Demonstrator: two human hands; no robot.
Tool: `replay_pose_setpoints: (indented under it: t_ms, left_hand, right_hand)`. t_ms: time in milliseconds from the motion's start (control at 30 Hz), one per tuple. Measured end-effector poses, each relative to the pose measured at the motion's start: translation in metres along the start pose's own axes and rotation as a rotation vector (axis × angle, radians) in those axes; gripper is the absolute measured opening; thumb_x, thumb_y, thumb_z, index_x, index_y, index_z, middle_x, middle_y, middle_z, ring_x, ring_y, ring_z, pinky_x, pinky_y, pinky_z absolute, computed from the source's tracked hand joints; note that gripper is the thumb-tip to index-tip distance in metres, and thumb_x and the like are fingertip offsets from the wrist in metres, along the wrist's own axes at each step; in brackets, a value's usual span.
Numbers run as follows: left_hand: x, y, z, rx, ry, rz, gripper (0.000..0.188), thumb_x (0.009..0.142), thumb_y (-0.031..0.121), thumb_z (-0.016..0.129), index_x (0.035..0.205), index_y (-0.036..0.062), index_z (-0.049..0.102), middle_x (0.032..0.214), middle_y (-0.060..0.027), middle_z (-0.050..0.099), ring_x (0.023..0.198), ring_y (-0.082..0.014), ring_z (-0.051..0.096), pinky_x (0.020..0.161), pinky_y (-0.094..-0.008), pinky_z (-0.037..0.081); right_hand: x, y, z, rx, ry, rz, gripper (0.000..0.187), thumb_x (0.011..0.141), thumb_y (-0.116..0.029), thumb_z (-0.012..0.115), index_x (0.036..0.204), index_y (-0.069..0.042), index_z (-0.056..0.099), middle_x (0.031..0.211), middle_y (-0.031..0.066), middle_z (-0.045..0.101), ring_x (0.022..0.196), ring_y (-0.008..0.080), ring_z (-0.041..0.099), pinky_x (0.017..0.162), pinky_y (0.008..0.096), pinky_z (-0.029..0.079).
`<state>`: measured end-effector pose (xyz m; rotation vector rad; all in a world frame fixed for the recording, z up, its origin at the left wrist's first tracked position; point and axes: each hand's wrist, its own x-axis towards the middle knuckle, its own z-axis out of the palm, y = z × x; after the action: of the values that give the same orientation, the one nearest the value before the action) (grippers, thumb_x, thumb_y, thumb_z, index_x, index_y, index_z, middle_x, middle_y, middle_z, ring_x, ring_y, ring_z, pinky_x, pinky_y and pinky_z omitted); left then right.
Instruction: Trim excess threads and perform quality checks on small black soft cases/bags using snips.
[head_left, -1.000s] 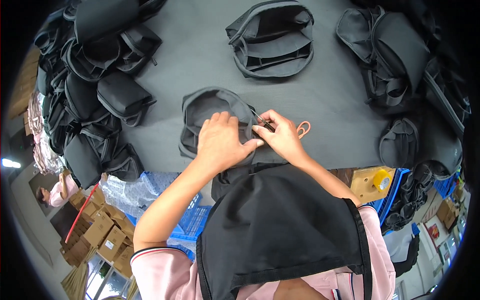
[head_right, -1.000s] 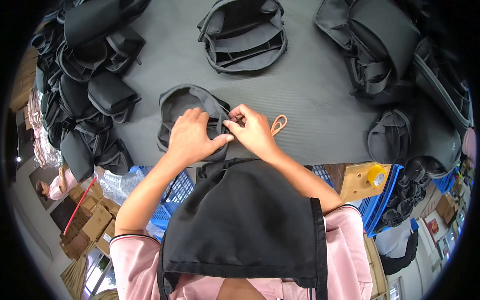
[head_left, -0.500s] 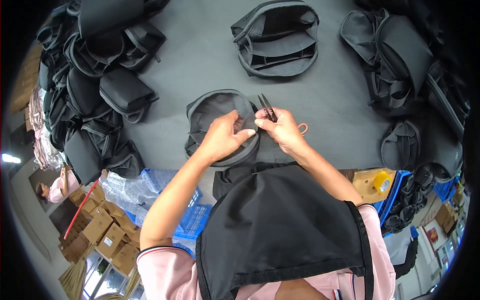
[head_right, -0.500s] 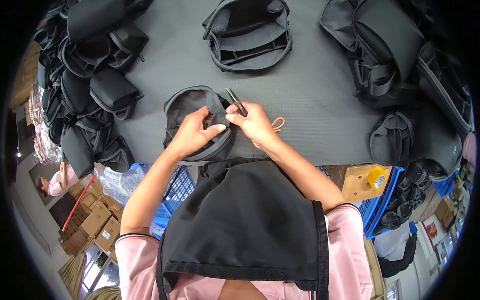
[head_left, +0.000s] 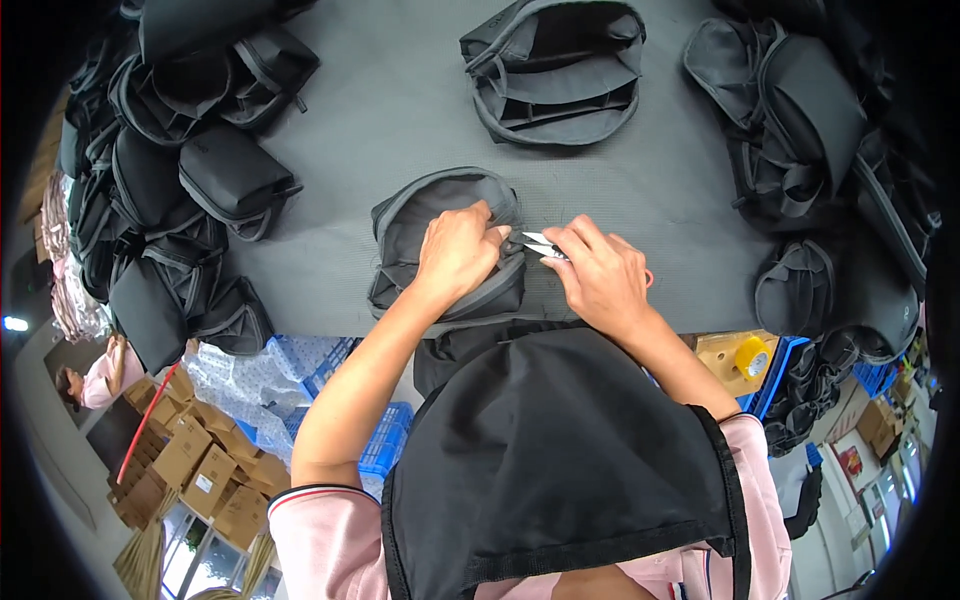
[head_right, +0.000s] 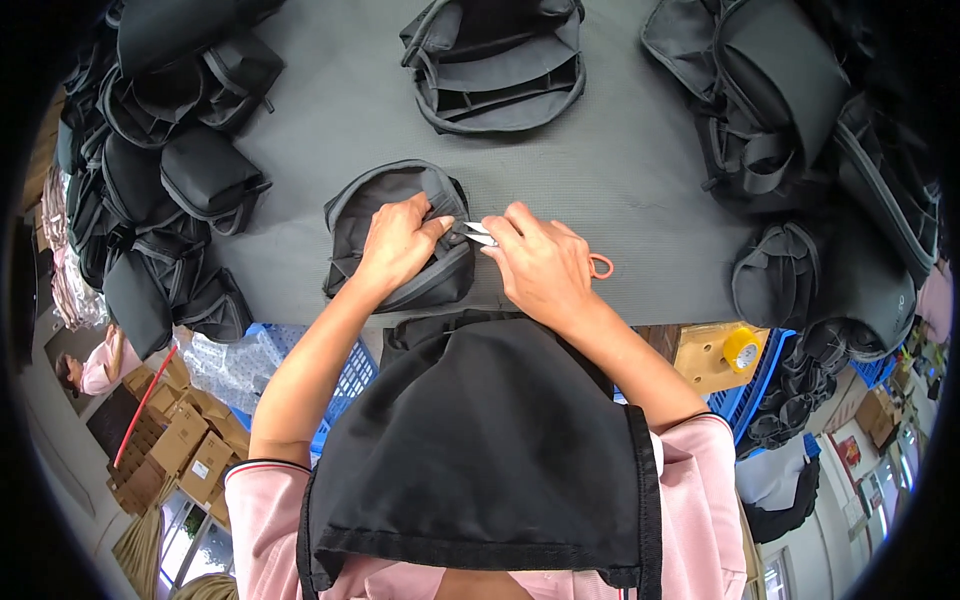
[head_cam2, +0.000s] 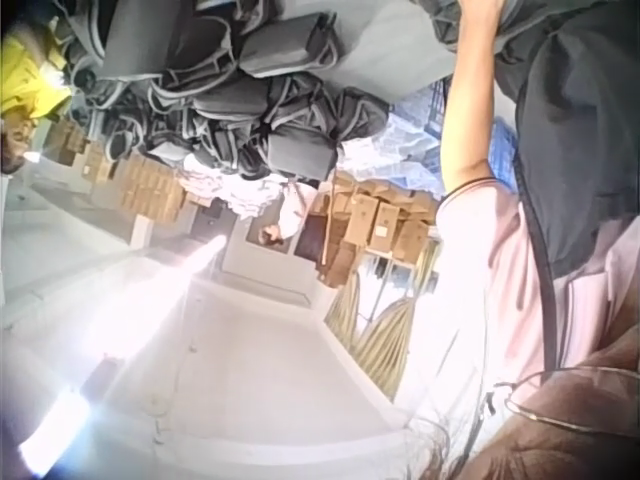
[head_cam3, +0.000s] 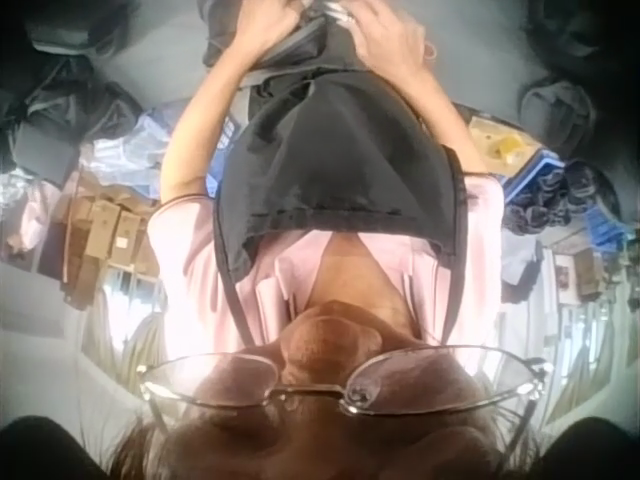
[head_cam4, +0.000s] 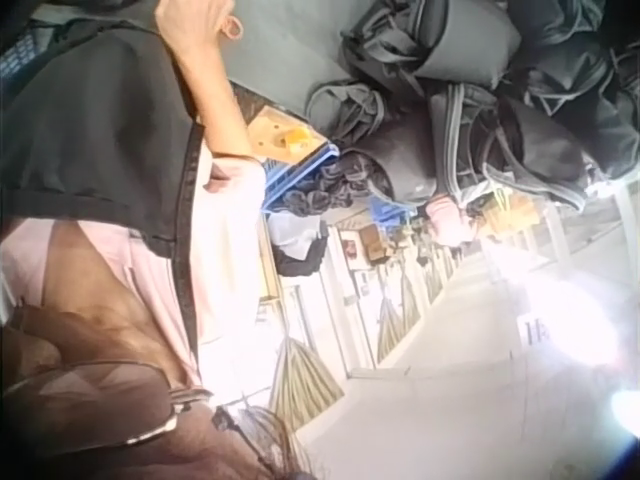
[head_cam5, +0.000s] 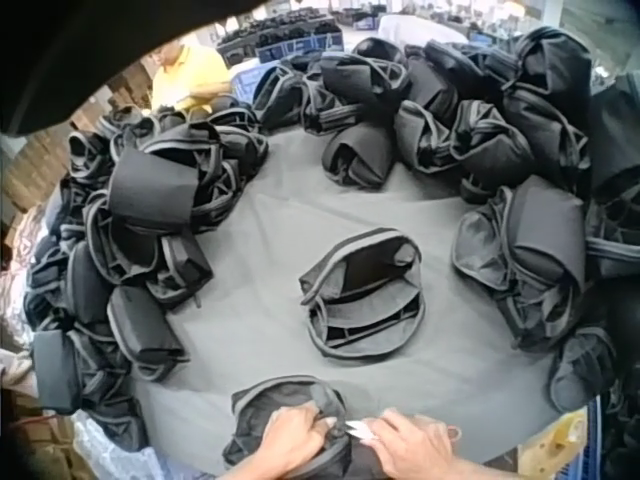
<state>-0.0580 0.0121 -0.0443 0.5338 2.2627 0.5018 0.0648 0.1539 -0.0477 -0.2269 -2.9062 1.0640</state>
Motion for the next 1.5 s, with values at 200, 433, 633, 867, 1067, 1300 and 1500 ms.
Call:
replay_pose_setpoints:
  t_ms: [200,433,633,867,1067,1300,1500]
  left_hand:
    - [-0.002,0.001,0.0,-0.027,0.003,0.009,0.027,0.078,0.02,0.06,0.08,-0.0068,0.059,0.075,-0.0244,0.061,0.076,-0.0399,0.06,0.071,-0.0459,0.045]
    - [0.005,0.002,0.001,-0.026,-0.007,0.024,0.028,0.078,0.022,0.059,0.079,-0.0065,0.059,0.075,-0.0245,0.061,0.077,-0.0398,0.06,0.071,-0.0458,0.046]
    - [-0.003,-0.011,-0.004,-0.028,0.056,0.043,0.028,0.076,0.024,0.061,0.08,-0.0032,0.058,0.076,-0.0237,0.061,0.078,-0.0401,0.06,0.069,-0.0482,0.046]
    - [-0.016,-0.005,0.019,-0.069,-0.099,0.16,0.026,0.074,0.022,0.062,0.095,0.0052,0.063,0.083,-0.02,0.064,0.082,-0.0386,0.061,0.07,-0.0479,0.048]
    - [-0.03,-0.008,0.034,-0.191,0.031,0.168,0.035,0.067,0.023,0.063,0.097,0.0057,0.063,0.09,-0.0185,0.065,0.088,-0.0364,0.061,0.076,-0.0453,0.047]
    - [-0.025,0.017,0.055,-0.059,0.23,0.158,0.022,0.059,0.017,0.064,0.073,0.0002,0.065,0.077,-0.0175,0.065,0.08,-0.0337,0.064,0.07,-0.0419,0.05]
    - [0.0,0.025,0.067,0.134,0.148,0.224,0.042,0.06,0.036,0.074,0.085,0.0027,0.066,0.083,-0.018,0.066,0.084,-0.0331,0.064,0.075,-0.0412,0.05]
  right_hand:
    - [0.007,0.003,-0.001,-0.127,-0.032,-0.151,0.024,0.071,-0.012,0.069,0.093,-0.007,0.061,0.078,0.0024,0.053,0.059,0.021,0.056,0.054,0.0325,0.041]
    - [0.012,0.011,-0.003,-0.102,-0.07,-0.212,0.023,0.07,-0.012,0.069,0.091,-0.006,0.062,0.076,0.0028,0.054,0.064,0.0196,0.058,0.057,0.0325,0.04]
    - [0.015,0.013,-0.005,0.51,-0.134,0.094,0.02,0.075,-0.009,0.068,0.091,-0.004,0.059,0.08,0.0003,0.054,0.068,0.0137,0.059,0.062,0.0307,0.045]
    - [0.029,0.019,0.045,0.75,0.013,0.319,0.032,0.072,-0.008,0.073,0.089,-0.005,0.045,0.073,-0.0025,0.038,0.066,0.0088,0.036,0.06,0.0228,0.035]
    - [0.032,0.006,0.05,0.707,0.033,0.224,0.026,0.07,0.003,0.063,0.075,-0.005,0.039,0.069,-0.0027,0.035,0.063,0.0091,0.035,0.057,0.0238,0.034]
    - [0.028,-0.013,0.035,0.181,0.223,0.0,0.015,0.069,0.01,0.045,0.079,-0.002,0.041,0.071,-0.0011,0.038,0.065,0.0117,0.038,0.06,0.0257,0.037]
    - [0.014,0.018,0.013,0.791,0.177,0.119,0.018,0.081,0.002,0.05,0.099,0.0,0.049,0.078,-0.0014,0.04,0.069,0.0089,0.037,0.062,0.0227,0.036]
